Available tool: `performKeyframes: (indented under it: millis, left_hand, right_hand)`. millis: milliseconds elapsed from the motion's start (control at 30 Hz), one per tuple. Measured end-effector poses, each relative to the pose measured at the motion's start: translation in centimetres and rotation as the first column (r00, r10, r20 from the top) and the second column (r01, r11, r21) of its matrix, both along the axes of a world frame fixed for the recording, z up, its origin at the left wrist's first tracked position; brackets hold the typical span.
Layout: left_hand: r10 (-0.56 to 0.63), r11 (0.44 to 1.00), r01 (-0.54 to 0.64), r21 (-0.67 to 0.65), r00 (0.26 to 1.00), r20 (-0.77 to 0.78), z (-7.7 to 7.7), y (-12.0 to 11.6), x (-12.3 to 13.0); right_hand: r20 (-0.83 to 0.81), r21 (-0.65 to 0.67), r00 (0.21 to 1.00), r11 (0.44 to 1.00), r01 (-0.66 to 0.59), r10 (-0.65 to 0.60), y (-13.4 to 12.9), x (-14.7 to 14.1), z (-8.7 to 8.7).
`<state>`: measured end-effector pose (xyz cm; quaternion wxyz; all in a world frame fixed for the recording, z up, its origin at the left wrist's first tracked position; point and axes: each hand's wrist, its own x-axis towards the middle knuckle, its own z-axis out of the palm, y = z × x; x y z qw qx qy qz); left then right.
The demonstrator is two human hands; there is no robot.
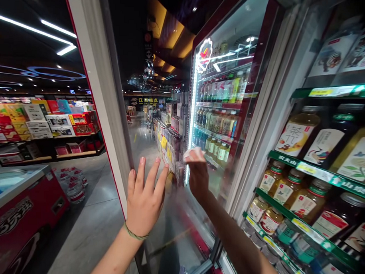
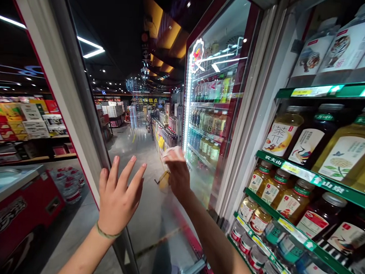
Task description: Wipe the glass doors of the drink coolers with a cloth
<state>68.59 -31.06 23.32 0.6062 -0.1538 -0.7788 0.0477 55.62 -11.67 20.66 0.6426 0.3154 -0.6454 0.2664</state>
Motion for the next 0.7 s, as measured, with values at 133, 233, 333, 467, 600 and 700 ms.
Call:
performKeyframes:
  millis: [133, 233, 333, 467, 600, 700]
  left_hand:
    - [-0.077, 0.996, 0.074, -0.045, 0.994, -0.074, -0.5, -0.5, -0.6]
    - [-0.084, 0.995, 0.079, -0.058, 0.993, -0.085, -0.7, -0.5, -0.7]
    - [-0.076, 0.996, 0.071, -0.059, 0.994, -0.080, -0.6, -0.4, -0.7]
    - [-0.096, 0.994, 0.091, -0.059, 0.993, -0.073, -0.5, -0.4, -0.6]
    - [-0.138, 0.989, 0.132, -0.071, 0.987, -0.079, -0.3, -0.5, -0.6]
    - [-0.167, 0.985, 0.161, -0.068, 0.981, -0.095, -0.3, -0.7, -0.5]
  right_hand:
    - [-0.059, 0.031, 0.998, 0.999, 0.011, -0.009, -0.1, 0.0, 1.7]
    - [-0.074, -0.073, 0.997, 0.997, 0.022, -0.027, -0.5, 0.1, 2.5]
    - [-0.069, 0.111, 0.997, 0.993, -0.028, 0.036, -0.8, 0.2, 3.1]
    - [-0.054, -0.055, 0.998, 0.998, 0.024, -0.027, -0.6, 0.2, 4.0]
    - [-0.095, 0.232, 0.994, 0.973, -0.024, 0.047, -0.7, 0.4, 5.9]
    - [-0.145, 0.179, 0.987, 0.983, -0.042, 0.069, -1.3, 0.3, 7.7]
